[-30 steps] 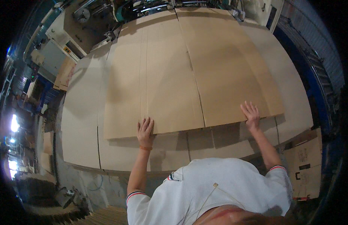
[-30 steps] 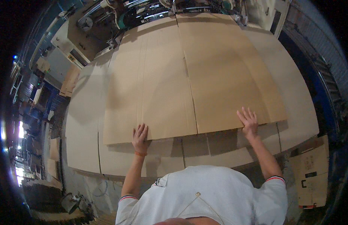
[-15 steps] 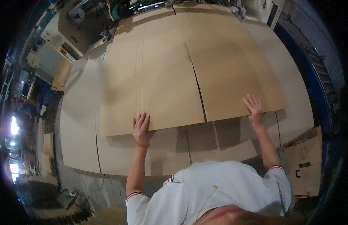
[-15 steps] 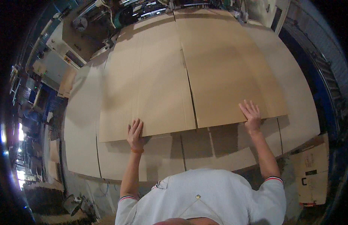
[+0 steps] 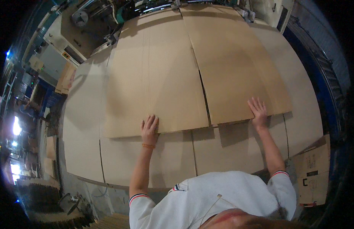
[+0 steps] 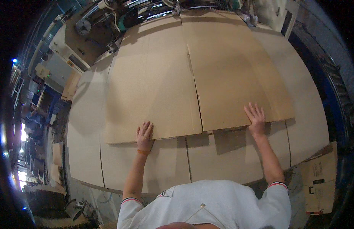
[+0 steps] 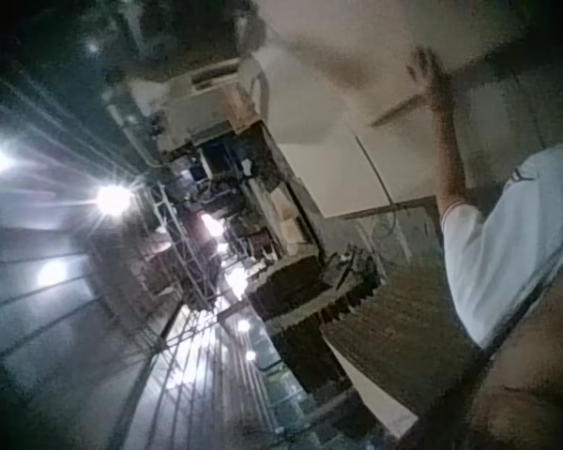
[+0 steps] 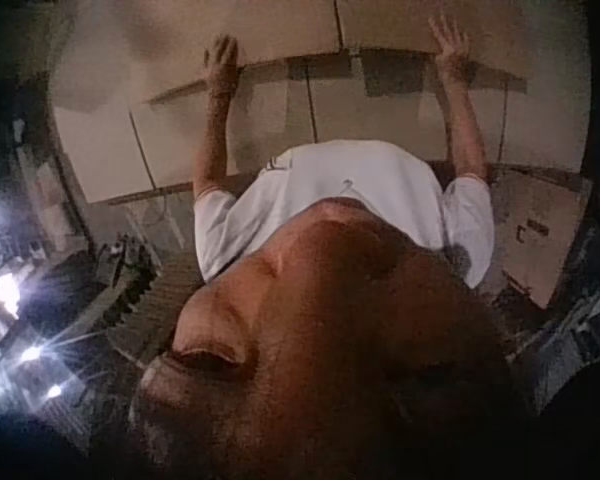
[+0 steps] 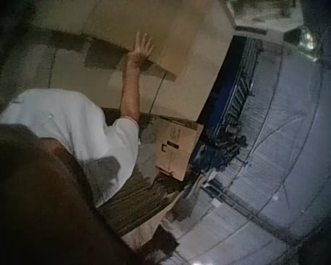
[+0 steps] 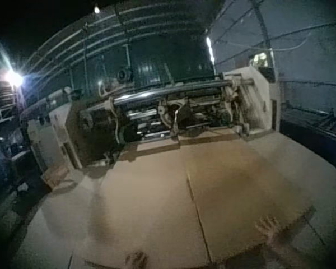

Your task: The person repeatedly folds large flat cardboard sheets by hand on a factory floor. They align the sheets, fold them in half, and place them aside, repeating the same motion throughout the clip.

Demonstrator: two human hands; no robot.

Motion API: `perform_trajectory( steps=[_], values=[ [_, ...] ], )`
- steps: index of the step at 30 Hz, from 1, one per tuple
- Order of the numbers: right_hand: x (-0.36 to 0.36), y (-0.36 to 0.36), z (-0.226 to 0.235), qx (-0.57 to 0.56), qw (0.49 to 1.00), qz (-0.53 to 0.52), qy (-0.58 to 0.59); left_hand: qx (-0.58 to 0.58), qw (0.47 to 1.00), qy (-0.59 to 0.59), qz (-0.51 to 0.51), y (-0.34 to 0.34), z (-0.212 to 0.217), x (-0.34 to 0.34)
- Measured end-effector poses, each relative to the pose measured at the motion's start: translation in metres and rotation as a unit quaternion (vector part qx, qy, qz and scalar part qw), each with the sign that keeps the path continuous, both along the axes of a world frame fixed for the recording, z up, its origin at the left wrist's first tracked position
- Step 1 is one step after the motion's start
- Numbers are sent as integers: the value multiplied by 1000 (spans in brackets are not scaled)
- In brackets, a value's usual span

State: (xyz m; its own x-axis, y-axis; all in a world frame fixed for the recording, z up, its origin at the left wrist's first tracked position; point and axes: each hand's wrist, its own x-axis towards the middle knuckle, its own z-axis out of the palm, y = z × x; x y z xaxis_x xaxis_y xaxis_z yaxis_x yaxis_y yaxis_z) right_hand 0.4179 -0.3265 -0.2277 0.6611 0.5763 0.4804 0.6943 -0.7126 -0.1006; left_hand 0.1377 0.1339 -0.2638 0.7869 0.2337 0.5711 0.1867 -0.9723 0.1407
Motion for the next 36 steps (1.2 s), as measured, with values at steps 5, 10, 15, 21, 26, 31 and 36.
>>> perform_trajectory(
  steps=[5, 10, 15, 21, 26, 31, 36],
  values=[
    [-23, 2, -1, -143, 981, -16, 132, 39, 985, 158, -50, 4, 23, -6],
    [-31, 6, -1, -124, 982, 2, 145, 127, 972, 168, -100, 33, 14, -13],
    [-11, -6, -25, -113, 992, -9, -59, 243, 944, 133, -179, 44, 37, -7],
    [5, 17, -29, 90, 986, 50, -129, 255, 959, -7, -121, 44, 98, 25],
    [55, 25, -32, -26, 991, 28, -130, 254, 958, 52, -120, 57, 63, 54],
    [89, 57, -28, 41, 987, 27, -155, 232, 963, 35, -135, 84, 48, 90],
    [131, 93, -22, 20, 984, -4, -179, 255, 955, 44, -144, 120, 57, 137]
  ],
)
